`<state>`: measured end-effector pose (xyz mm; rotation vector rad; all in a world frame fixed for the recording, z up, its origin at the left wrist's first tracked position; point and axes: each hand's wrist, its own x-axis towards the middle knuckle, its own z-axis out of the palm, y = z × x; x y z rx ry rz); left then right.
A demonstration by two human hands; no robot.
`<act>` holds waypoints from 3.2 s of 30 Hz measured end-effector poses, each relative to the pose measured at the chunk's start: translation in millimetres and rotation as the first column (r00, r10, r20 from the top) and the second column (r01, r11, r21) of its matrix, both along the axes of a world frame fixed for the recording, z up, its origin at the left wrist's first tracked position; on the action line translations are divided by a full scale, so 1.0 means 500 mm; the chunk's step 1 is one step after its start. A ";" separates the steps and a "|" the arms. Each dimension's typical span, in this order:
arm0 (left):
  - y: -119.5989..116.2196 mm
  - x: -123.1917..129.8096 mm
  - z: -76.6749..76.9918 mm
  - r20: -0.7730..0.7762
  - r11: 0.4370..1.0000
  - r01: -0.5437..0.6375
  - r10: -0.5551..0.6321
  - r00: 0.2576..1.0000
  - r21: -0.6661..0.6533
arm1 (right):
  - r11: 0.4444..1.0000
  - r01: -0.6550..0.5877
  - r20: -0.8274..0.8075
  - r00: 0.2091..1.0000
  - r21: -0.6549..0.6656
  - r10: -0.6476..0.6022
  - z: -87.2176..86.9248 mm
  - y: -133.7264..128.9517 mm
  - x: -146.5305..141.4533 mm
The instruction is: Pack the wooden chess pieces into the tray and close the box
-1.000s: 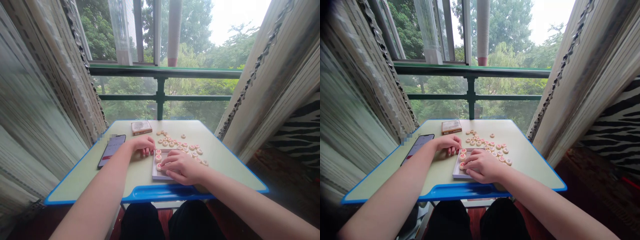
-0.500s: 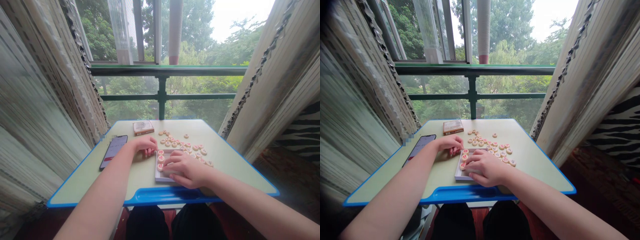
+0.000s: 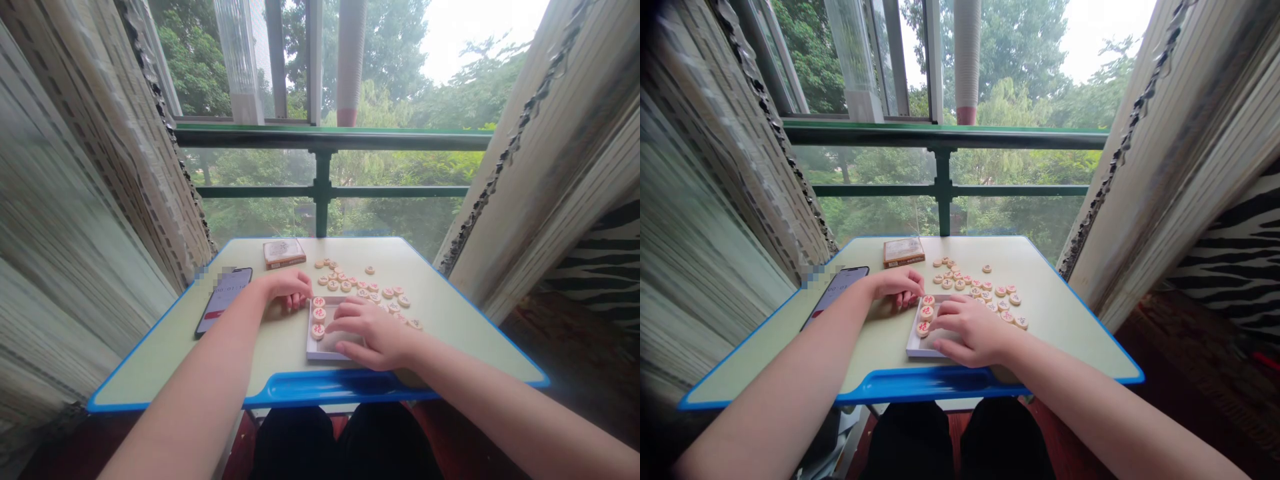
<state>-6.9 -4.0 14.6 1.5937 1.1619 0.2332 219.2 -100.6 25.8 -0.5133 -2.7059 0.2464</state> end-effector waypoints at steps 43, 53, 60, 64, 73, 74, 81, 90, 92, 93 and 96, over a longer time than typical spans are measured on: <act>-0.026 0.007 0.011 -0.024 1.000 -0.017 0.017 1.000 0.011 | 0.611 0.791 -0.040 0.610 -0.025 -0.791 -0.007 0.105 0.104; -0.027 0.014 0.005 -0.015 0.998 -0.052 0.053 0.999 0.021 | 0.592 0.792 0.142 0.610 -0.150 -0.780 0.000 0.137 0.158; -0.030 0.022 0.003 -0.020 0.989 -0.139 0.140 0.990 0.059 | 0.688 0.713 0.128 0.701 -0.135 -0.701 0.006 0.132 0.164; -0.032 0.032 0.005 0.060 0.971 -0.213 0.207 0.976 0.109 | 0.698 0.700 0.087 0.712 -0.151 -0.696 0.010 0.133 0.176; -0.006 0.049 -0.021 0.150 0.627 -0.361 0.364 0.919 0.691 | 0.654 0.714 0.146 0.696 -0.250 -0.703 0.000 0.135 0.188; -0.002 0.045 -0.027 0.102 0.603 -0.302 0.343 0.934 0.738 | 0.648 0.718 0.152 0.691 -0.254 -0.707 -0.001 0.135 0.188; 0.001 0.048 -0.045 -0.049 0.648 -0.129 0.249 0.967 0.751 | 0.600 0.745 0.192 0.660 -0.292 -0.726 -0.007 0.139 0.182; -0.010 0.045 -0.034 -0.126 0.760 -0.062 0.187 0.974 0.647 | 0.624 0.749 0.102 0.654 -0.224 -0.749 -0.024 0.150 0.182; -0.013 0.045 -0.032 -0.124 0.755 -0.068 0.195 0.973 0.652 | 0.641 0.732 0.096 0.673 -0.230 -0.734 -0.024 0.150 0.183; -0.014 0.045 -0.031 -0.126 0.754 -0.070 0.200 0.972 0.653 | 0.653 0.722 0.094 0.684 -0.229 -0.724 -0.024 0.150 0.184; -0.016 0.046 -0.028 -0.134 0.755 -0.072 0.208 0.969 0.652 | 0.690 0.693 0.084 0.715 -0.208 -0.694 -0.025 0.151 0.184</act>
